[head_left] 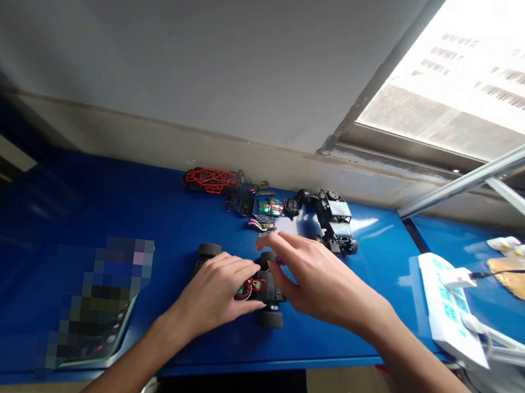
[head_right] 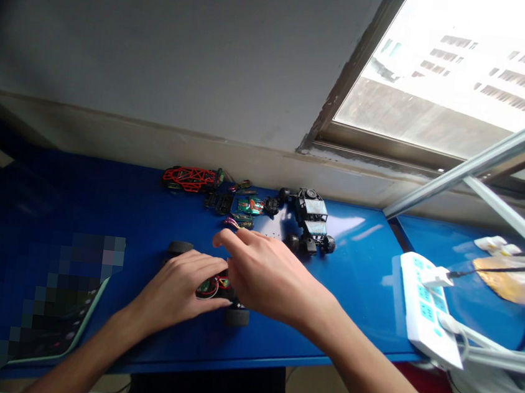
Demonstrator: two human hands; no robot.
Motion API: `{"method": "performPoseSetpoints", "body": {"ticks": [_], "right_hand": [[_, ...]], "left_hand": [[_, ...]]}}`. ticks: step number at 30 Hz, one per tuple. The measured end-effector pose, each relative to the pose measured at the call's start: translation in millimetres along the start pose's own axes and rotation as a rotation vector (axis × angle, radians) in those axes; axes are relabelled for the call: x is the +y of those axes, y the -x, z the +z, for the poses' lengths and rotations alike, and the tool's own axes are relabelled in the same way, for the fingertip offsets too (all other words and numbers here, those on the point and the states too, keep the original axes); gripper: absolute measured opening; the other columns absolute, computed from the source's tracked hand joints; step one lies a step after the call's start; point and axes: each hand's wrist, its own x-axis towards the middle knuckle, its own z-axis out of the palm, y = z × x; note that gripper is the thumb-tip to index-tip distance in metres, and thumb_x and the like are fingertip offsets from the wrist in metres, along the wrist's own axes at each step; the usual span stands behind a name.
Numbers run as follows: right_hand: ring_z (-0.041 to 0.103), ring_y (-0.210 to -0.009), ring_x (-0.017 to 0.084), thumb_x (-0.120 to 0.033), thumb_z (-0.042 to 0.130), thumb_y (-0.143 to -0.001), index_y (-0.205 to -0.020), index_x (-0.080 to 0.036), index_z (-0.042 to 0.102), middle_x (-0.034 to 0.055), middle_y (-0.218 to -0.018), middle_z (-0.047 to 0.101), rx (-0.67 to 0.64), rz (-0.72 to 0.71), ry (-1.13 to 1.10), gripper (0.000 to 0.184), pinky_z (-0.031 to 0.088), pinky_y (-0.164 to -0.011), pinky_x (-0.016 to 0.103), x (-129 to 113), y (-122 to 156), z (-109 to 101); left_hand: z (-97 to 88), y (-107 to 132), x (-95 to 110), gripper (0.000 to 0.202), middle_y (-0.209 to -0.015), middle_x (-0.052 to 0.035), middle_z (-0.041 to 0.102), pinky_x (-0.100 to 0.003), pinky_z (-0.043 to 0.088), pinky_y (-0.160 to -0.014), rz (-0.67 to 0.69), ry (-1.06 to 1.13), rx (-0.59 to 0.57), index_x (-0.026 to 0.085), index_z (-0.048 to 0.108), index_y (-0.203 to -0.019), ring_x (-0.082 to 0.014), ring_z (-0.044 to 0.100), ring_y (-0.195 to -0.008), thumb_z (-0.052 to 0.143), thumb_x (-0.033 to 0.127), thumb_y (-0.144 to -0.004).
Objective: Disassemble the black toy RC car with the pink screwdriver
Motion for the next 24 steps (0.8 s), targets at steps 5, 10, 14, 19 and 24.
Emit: {"method": "performPoseSetpoints", "body": {"ticks": [5, 10, 14, 19, 24], "right_hand": [[0.042, -0.053, 0.012, -0.032, 0.045, -0.108, -0.102, -0.019, 0.061, -0.0007, -0.067, 0.059, -0.017, 0.101, 0.163, 0.021, 0.015, -0.057, 0.030, -0.7, -1.1, 1.0], [0.053, -0.064, 0.014, -0.012, 0.050, -0.096, -0.132, -0.019, 0.054, 0.0004, -0.079, 0.066, -0.051, 0.031, 0.021, 0.038, 0.023, -0.060, 0.027, -0.2, -2.0, -1.8], [0.057, -0.071, 0.016, -0.023, 0.054, -0.099, -0.126, -0.018, 0.056, 0.0041, -0.088, 0.069, 0.010, 0.037, 0.007, 0.027, 0.024, -0.062, 0.028, -0.6, -2.3, -0.1], [0.048, -0.058, 0.013, -0.023, 0.047, -0.104, -0.118, -0.020, 0.059, -0.0006, -0.071, 0.062, -0.067, 0.083, 0.054, 0.019, 0.020, -0.058, 0.028, 0.1, -2.5, -0.3], [0.057, -0.073, 0.015, -0.018, 0.058, -0.093, -0.117, -0.020, 0.057, 0.0035, -0.092, 0.069, 0.004, 0.026, -0.026, 0.024, 0.025, -0.061, 0.027, 1.0, 0.8, -0.5]], "left_hand": [[-1.4, 0.1, 1.3, 0.040, -0.111, -0.0046, 0.078, -0.040, 0.050, -0.085, -0.016, -0.008, -0.010, 0.021, 0.069, -0.110, -0.0296, 0.071, -0.100, 0.088, 0.042, -0.081], [-0.5, 1.0, 0.2, 0.042, -0.116, -0.0047, 0.077, -0.040, 0.050, -0.088, -0.003, -0.005, 0.005, 0.021, 0.069, -0.112, -0.0296, 0.071, -0.104, 0.088, 0.042, -0.080], [-0.3, 1.1, 0.4, 0.037, -0.107, -0.0043, 0.078, -0.038, 0.049, -0.081, -0.002, -0.013, 0.009, 0.021, 0.069, -0.104, -0.0285, 0.071, -0.097, 0.087, 0.044, -0.081], [-0.5, 0.9, 0.9, 0.043, -0.114, -0.0052, 0.077, -0.040, 0.050, -0.088, -0.005, -0.003, -0.001, 0.022, 0.068, -0.112, -0.0300, 0.071, -0.103, 0.088, 0.042, -0.080], [-1.5, -0.1, 2.2, 0.038, -0.112, -0.0044, 0.078, -0.040, 0.050, -0.086, -0.005, 0.010, -0.001, 0.021, 0.069, -0.108, -0.0299, 0.071, -0.102, 0.088, 0.041, -0.081]]}}
